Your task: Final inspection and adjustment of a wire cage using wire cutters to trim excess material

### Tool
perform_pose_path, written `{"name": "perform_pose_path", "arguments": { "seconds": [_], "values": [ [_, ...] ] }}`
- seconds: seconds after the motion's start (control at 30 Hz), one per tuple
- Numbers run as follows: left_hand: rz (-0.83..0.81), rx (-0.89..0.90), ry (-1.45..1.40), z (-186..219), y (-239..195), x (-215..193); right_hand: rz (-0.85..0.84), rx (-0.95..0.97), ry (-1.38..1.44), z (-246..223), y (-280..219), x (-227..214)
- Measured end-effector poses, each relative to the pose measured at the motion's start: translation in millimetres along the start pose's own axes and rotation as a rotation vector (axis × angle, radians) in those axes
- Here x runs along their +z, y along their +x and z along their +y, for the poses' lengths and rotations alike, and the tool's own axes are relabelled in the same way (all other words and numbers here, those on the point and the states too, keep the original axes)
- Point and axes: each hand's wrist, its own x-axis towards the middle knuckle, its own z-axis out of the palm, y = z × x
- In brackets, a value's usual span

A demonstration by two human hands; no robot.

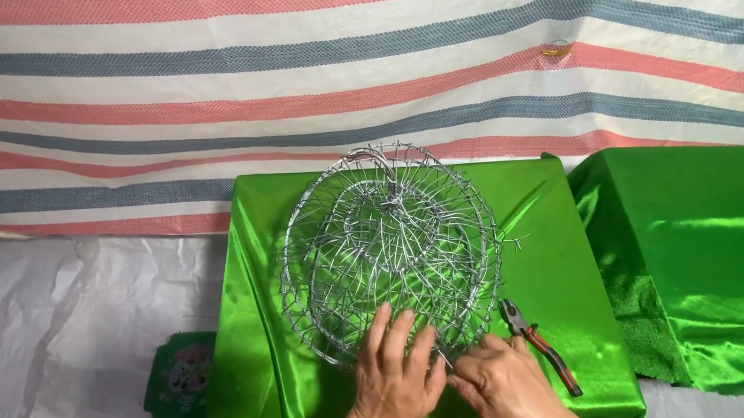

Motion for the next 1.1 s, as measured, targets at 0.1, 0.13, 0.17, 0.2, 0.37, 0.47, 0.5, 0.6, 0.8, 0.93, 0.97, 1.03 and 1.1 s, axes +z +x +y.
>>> {"name": "perform_pose_path", "arguments": {
  "seconds": [0.1, 0.13, 0.17, 0.2, 0.37, 0.47, 0.5, 0.6, 0.8, 0.93, 0.97, 1.03, 1.1],
  "values": [
    [0.049, 0.03, -0.033, 2.5, 4.0, -1.8, 0.024, -0.06, 0.014, 3.0, -1.3, -3.6],
    [0.047, 0.033, -0.035, 2.3, 2.4, -0.9, 0.025, -0.057, 0.016, 5.5, -1.8, -5.4],
    [0.045, 0.043, -0.026, 2.3, 0.8, -0.3, 0.002, -0.093, 0.053, 7.7, -2.5, -7.3],
    [0.048, 0.047, -0.012, 3.4, -0.3, 2.2, -0.023, -0.136, 0.085, 12.4, -1.9, -10.3],
    [0.001, -0.013, -0.034, 6.2, 6.7, -3.4, -0.082, -0.13, 0.165, 20.4, -5.5, -0.9],
    [-0.039, -0.046, -0.082, -1.7, 10.9, -8.2, 0.051, -0.08, 0.215, 37.9, -18.0, 13.9],
    [-0.075, -0.074, -0.082, -4.3, 12.4, -9.9, 0.115, -0.032, 0.258, 47.6, -23.5, 17.8],
    [0.031, -0.04, -0.1, -15.7, -2.4, -1.5, 0.085, 0.517, -0.168, 94.4, -28.5, 53.7],
    [0.005, -0.175, -0.015, -8.4, -16.9, 4.9, 0.104, 0.62, -0.235, 128.2, -29.9, 138.3],
    [-0.012, -0.193, 0.025, 2.3, -14.1, 10.9, 0.134, 0.619, -0.248, 119.1, -27.8, 132.6],
    [-0.012, -0.196, -0.002, 4.4, -11.4, 9.1, 0.199, 0.652, -0.2, 124.3, -28.2, 135.7],
    [-0.004, -0.209, -0.02, 5.6, -8.6, 8.5, 0.263, 0.669, -0.155, 138.8, -27.2, 141.9],
    [0.001, -0.241, -0.067, 7.7, -9.2, 13.1, 0.212, 0.692, -0.256, 160.7, -27.6, 148.5]
  ]
}}
